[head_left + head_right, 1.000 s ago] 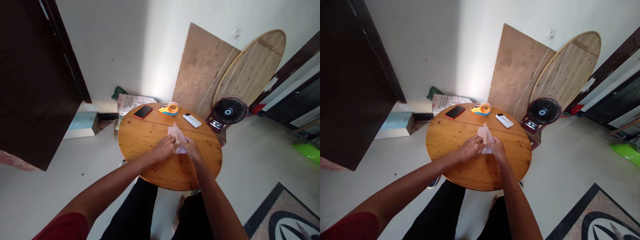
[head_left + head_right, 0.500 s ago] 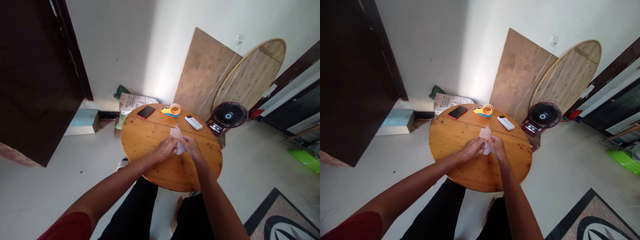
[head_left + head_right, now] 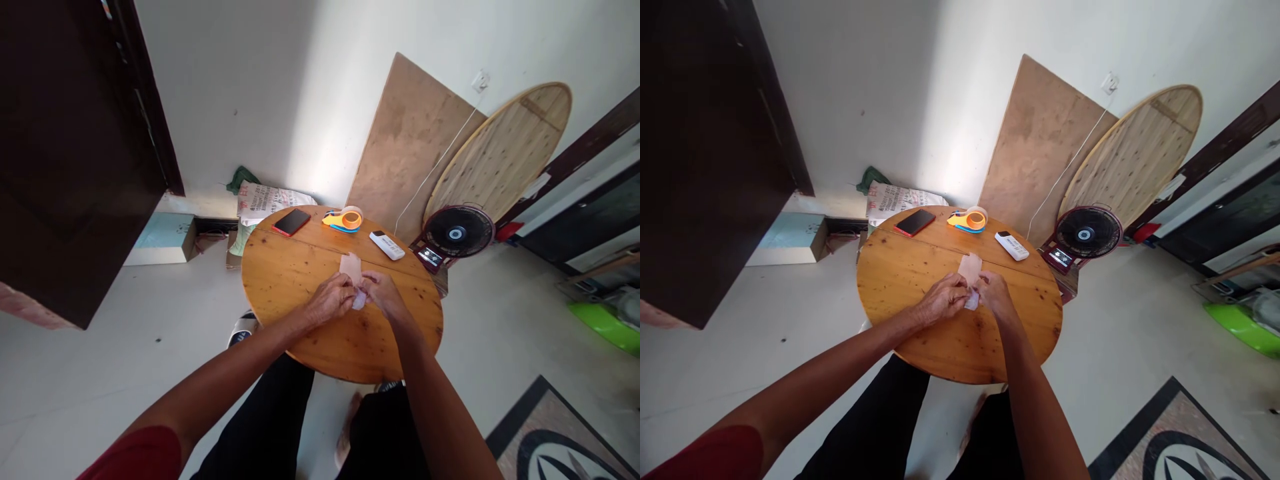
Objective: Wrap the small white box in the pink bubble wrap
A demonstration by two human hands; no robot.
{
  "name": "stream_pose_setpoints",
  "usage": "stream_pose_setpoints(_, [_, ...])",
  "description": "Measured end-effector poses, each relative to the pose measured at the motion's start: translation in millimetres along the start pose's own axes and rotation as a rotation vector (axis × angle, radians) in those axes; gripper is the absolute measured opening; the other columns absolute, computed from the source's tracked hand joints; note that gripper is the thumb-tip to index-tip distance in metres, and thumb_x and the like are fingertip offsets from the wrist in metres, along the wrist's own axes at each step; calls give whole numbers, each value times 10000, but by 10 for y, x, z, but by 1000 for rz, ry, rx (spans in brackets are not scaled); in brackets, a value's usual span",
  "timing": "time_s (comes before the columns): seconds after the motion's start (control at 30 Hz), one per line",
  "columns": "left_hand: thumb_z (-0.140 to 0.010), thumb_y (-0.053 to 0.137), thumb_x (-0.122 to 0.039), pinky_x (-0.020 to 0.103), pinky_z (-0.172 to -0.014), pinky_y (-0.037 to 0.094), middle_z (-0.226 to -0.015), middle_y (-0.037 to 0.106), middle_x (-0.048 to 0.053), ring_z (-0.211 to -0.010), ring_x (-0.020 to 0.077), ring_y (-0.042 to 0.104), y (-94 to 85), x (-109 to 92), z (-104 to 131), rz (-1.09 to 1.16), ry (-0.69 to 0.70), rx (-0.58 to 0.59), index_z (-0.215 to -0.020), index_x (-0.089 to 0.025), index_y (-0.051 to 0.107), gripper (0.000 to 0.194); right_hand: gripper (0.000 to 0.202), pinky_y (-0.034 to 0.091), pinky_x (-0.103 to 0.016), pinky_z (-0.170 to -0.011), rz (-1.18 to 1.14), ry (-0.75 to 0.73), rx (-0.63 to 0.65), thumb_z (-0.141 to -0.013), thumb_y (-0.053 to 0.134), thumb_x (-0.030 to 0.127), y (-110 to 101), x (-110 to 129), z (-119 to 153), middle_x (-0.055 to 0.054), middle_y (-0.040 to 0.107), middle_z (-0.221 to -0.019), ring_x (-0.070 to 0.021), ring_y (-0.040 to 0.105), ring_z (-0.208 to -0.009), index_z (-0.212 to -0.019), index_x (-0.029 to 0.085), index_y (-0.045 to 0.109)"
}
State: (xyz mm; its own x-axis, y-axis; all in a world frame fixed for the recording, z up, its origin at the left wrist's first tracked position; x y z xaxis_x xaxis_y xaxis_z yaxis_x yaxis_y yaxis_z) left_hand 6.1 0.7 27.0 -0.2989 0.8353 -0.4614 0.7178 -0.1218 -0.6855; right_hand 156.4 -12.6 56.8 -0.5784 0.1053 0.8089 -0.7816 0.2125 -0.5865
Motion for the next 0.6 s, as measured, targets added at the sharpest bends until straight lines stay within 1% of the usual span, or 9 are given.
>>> stream_pose_setpoints(0.07, [-789,506,-168,284,-850,471,-993,606,56,-956,171,555,-8,19,29,82,-11,-36,-921,-194,681,220,208,435,-219,-458,-52,11,102,-653,520,284,-10,38,57,0,631,-618,-139,548,-540,-759,173,661])
stream_pose_setpoints(0.1, [-758,515,-145,291,-853,476,-983,617,56,-953,175,564,-12,40,38,123,-40,-59,-943,-188,667,243,233,446,-225,-474,-88,24,136,-643,529,274,-16,46,84,-9,650,-666,-144,558,-566,-805,172,662])
stream_pose_setpoints(0.2, [-717,495,-97,297,-829,495,-929,649,48,-893,166,597,-8,117,45,234,-143,-127,-932,-178,638,271,435,483,-254,-530,-167,56,142,-593,568,234,-35,29,145,-44,690,-856,-162,587,-639,-1018,166,632])
stream_pose_setpoints(0.27, [-713,478,-74,291,-836,498,-922,665,44,-875,149,610,10,145,37,292,-139,-157,-862,-175,639,241,548,505,-272,-589,-179,40,156,-587,596,227,-25,5,171,-56,687,-952,-164,600,-687,-1132,169,587])
stream_pose_setpoints(0.3, [-711,475,-65,289,-846,497,-927,671,42,-880,144,615,22,152,33,314,-122,-165,-827,-176,639,230,572,510,-276,-621,-172,19,167,-595,610,232,-13,-7,178,-57,681,-975,-162,603,-709,-1163,169,571])
stream_pose_setpoints(0.4, [-695,491,-50,291,-857,497,-951,678,40,-905,144,619,50,162,34,354,-96,-195,-795,-178,638,220,587,506,-269,-673,-105,-49,152,-624,625,235,27,-44,175,-48,664,-987,-145,598,-733,-1202,166,554])
stream_pose_setpoints(0.5, [-696,497,-51,274,-830,497,-937,668,46,-886,138,616,59,156,46,384,-92,-219,-804,-166,632,208,560,489,-256,-657,46,-106,113,-657,603,201,79,-78,148,-41,655,-961,-136,585,-704,-1214,169,553])
stream_pose_setpoints(0.57, [-706,495,-57,255,-797,492,-896,648,46,-846,126,608,53,152,43,383,-134,-223,-801,-152,624,187,541,479,-254,-664,165,-148,90,-682,582,167,112,-80,136,-40,657,-964,-134,582,-698,-1222,180,552])
stream_pose_setpoints(0.6, [-714,501,-72,245,-771,488,-865,633,40,-815,121,600,46,153,36,375,-181,-219,-788,-148,618,159,536,476,-256,-675,225,-168,79,-693,576,152,124,-72,136,-43,659,-972,-136,585,-703,-1227,184,549])
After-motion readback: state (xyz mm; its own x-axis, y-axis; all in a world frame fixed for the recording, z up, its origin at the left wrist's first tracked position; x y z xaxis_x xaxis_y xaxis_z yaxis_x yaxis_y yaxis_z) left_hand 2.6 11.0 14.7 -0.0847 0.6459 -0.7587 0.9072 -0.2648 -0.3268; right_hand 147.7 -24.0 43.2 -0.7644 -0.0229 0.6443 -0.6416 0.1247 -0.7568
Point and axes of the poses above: each hand's wrist, its own z-axis away from the middle knuckle, its own y-axis out of the palm, x = y × z, the point moved 3 cm from there along -z, towards the middle knuckle
